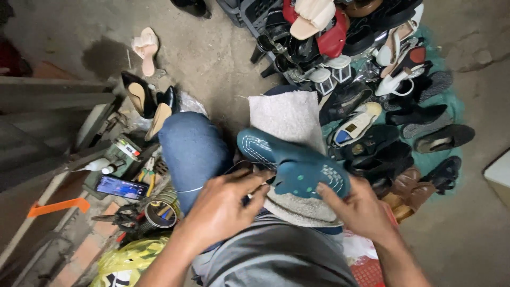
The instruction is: Hand-stitching the sole of a blue sandal for repair using a needle and thread.
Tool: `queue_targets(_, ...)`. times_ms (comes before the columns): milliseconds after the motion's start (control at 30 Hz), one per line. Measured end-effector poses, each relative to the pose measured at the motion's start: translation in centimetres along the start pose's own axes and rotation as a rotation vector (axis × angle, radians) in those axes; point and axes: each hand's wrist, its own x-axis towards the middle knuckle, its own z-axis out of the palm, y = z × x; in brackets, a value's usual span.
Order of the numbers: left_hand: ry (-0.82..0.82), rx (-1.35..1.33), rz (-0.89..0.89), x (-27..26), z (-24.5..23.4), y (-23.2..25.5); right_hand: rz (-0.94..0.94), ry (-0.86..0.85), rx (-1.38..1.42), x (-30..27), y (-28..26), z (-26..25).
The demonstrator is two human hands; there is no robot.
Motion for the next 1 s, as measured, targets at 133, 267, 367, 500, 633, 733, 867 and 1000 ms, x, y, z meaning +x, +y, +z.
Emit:
queue_targets(133, 0.133, -0.024, 0.090, -1.0, -1.1, -1.8, -0.092, -0.052, -0.285, 0.3, -4.5, 1.4)
queue_targets(267, 0.148, -0.080, 0.152, -1.2, -0.9, -3.1, -0.156, -0.049, -0.363, 0.1, -4.2, 2.1)
queue_targets(367, 0.173, -0.095, 0.185, -1.3, -0.6, -3.6, -0.065, -0.027, -0.589, 0.0, -3.5, 2.2)
queue_targets(500, 0.193, -0.122, 0.230, -1.0, 0.0, -3.9, -0.145, 0.024, -0.579, 0.1, -3.2, 2.4)
queue_targets(633, 0.119, -0.164, 0.210, -0.5, 1.6, -4.8, -0.117, 0.049, -0.625, -0.3, -3.7, 2.6)
queue_targets(733, 0.157, -0.210, 0.238, 0.0, 1.8, -4.4, -0.117, 0.042, -0.625, -0.3, -3.7, 2.8)
queue_targets(867, 0.145, -0.136, 0.239, -0.7, 0.3, -4.4, -0.195, 0.068, -0.594, -0.2, -4.4, 3.6)
queue_targets(1000, 0.158, -0.005, 0.125, -2.2, -0.8, -4.0, -0.111, -0.176, -0.660, 0.7, -5.5, 2.5)
